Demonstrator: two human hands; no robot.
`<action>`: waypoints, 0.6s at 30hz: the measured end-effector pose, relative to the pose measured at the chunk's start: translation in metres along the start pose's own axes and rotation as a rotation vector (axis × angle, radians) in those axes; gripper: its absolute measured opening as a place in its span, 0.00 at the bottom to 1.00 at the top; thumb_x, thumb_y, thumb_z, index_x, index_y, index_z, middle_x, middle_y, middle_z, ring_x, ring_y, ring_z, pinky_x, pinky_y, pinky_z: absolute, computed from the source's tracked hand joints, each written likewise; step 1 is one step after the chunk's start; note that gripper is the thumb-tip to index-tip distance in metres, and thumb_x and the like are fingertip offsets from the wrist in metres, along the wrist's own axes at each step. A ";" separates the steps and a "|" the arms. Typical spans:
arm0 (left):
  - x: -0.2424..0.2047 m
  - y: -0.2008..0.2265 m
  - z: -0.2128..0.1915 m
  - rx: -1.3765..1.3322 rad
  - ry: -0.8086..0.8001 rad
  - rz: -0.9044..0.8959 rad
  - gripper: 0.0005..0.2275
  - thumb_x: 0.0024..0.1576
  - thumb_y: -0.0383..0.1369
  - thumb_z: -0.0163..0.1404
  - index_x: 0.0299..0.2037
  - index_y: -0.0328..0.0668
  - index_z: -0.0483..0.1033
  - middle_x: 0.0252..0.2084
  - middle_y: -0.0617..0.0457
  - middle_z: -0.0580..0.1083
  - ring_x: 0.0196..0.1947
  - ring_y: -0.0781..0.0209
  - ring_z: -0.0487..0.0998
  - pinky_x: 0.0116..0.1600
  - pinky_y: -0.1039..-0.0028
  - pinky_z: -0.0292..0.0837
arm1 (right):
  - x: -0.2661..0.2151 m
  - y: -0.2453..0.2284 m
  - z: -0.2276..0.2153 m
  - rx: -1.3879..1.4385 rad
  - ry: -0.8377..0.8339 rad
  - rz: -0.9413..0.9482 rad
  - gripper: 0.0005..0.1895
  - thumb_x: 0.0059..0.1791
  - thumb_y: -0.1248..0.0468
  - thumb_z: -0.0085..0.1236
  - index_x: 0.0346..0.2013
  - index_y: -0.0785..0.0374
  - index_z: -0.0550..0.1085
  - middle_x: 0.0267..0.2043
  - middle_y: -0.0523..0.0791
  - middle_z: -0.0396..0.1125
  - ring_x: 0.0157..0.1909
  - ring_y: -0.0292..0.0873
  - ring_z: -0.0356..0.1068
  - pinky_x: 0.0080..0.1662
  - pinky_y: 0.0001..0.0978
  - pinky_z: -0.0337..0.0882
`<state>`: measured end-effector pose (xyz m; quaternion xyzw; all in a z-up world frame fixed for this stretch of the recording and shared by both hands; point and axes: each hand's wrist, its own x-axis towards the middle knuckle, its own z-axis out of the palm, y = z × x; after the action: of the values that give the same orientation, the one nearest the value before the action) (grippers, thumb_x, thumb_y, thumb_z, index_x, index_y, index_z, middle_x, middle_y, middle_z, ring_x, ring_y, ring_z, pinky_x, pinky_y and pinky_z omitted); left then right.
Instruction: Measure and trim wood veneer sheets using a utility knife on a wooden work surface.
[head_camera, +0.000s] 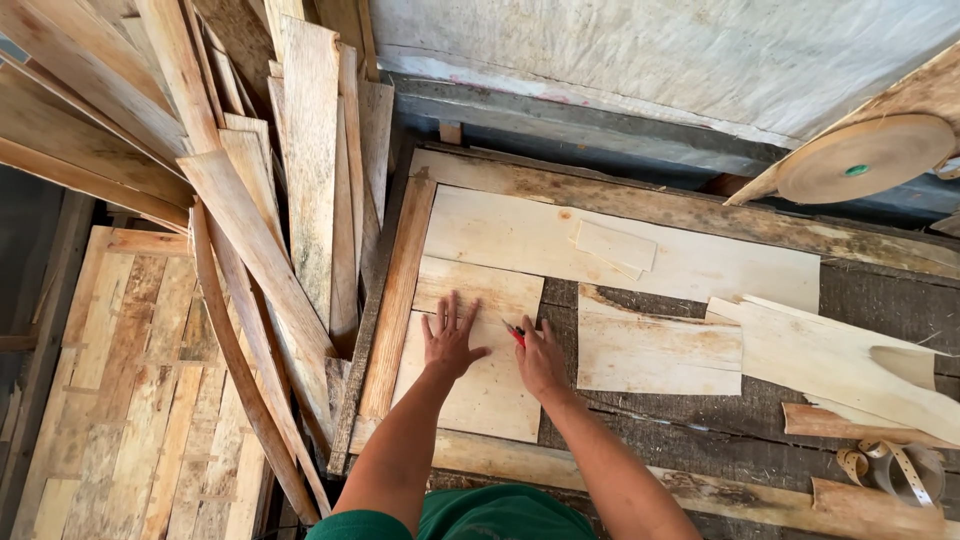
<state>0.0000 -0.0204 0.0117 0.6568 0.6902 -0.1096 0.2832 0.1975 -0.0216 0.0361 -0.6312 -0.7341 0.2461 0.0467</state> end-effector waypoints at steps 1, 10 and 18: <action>0.001 -0.001 -0.001 0.001 0.000 0.001 0.52 0.51 0.66 0.53 0.77 0.72 0.25 0.81 0.47 0.25 0.81 0.46 0.27 0.76 0.38 0.28 | 0.001 0.005 0.005 0.000 0.001 0.002 0.33 0.54 0.60 0.56 0.72 0.64 0.59 0.63 0.61 0.62 0.64 0.61 0.66 0.63 0.50 0.68; 0.002 -0.003 0.000 -0.020 0.021 0.035 0.52 0.51 0.66 0.52 0.78 0.70 0.27 0.81 0.46 0.25 0.80 0.45 0.27 0.76 0.39 0.27 | -0.002 0.013 -0.007 0.130 -0.057 -0.037 0.33 0.54 0.63 0.53 0.72 0.63 0.57 0.69 0.58 0.59 0.72 0.60 0.57 0.66 0.48 0.64; 0.003 -0.003 0.003 0.002 0.027 0.018 0.54 0.48 0.67 0.54 0.77 0.72 0.27 0.81 0.46 0.26 0.80 0.45 0.27 0.77 0.38 0.31 | -0.007 0.013 -0.008 0.176 -0.033 -0.172 0.28 0.53 0.65 0.54 0.68 0.66 0.62 0.75 0.52 0.53 0.70 0.56 0.61 0.66 0.42 0.65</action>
<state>-0.0025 -0.0198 0.0067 0.6647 0.6879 -0.0992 0.2741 0.2141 -0.0249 0.0397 -0.5552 -0.7618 0.3150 0.1108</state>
